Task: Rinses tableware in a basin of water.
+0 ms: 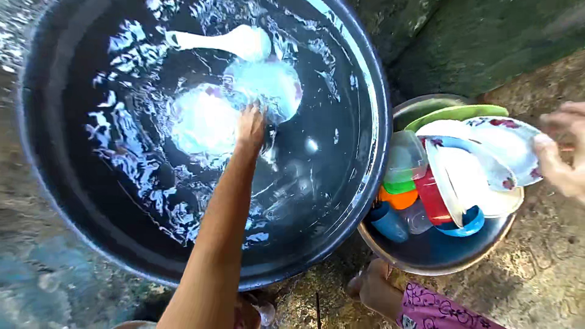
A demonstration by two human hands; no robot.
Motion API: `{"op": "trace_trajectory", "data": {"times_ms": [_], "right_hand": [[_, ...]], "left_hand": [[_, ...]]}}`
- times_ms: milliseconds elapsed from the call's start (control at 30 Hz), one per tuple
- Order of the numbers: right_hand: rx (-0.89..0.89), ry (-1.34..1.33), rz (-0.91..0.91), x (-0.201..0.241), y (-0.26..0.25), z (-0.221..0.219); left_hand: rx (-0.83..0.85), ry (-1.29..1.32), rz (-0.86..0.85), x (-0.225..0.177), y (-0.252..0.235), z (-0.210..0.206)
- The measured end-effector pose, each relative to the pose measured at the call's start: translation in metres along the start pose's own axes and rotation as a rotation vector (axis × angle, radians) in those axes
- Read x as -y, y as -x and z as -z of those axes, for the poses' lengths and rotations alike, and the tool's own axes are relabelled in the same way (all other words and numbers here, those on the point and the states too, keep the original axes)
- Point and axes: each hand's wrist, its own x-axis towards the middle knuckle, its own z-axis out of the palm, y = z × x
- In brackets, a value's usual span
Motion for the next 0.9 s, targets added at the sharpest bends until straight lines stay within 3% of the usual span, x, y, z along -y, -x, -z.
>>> {"op": "trace_trajectory", "data": {"times_ms": [100, 233, 367, 433, 500, 600, 667, 700, 733, 800, 900], "right_hand": [[-0.020, -0.106, 0.144, 0.065, -0.002, -0.001], [0.164, -0.312, 0.297, 0.145, -0.018, -0.008], [0.471, -0.477, 0.067, 0.221, -0.069, -0.036], [0.636, -0.480, -0.065, 0.262, -0.092, -0.056], [0.756, -0.472, -0.154, 0.299, -0.103, -0.082], [0.718, -0.633, -0.207, 0.335, -0.102, -0.147], [0.629, -0.835, -0.161, 0.354, -0.096, -0.186], [0.580, -0.912, -0.106, 0.362, -0.091, -0.197], [0.530, -0.949, -0.049, 0.369, -0.083, -0.201], [0.461, -1.069, -0.017, 0.380, -0.062, -0.213], [0.391, -1.259, -0.219, 0.406, -0.037, -0.218]], "left_hand": [[0.174, 0.005, 0.086, -0.017, 0.004, 0.009], [0.071, -0.099, -0.244, -0.011, 0.027, 0.032], [-0.025, -0.066, -0.569, -0.014, 0.117, 0.077], [-0.118, -0.090, -0.765, 0.001, 0.154, 0.069], [-0.128, -0.118, -0.853, 0.023, 0.177, 0.051], [0.047, -0.066, -0.753, 0.064, 0.183, 0.024], [0.264, 0.044, -0.527, 0.086, 0.175, 0.016], [0.289, 0.099, -0.421, 0.092, 0.168, 0.014], [0.285, 0.136, -0.322, 0.096, 0.158, 0.015], [0.099, 0.098, -0.194, 0.097, 0.131, 0.011], [-0.167, 0.068, -0.016, 0.061, 0.101, -0.005]]}}
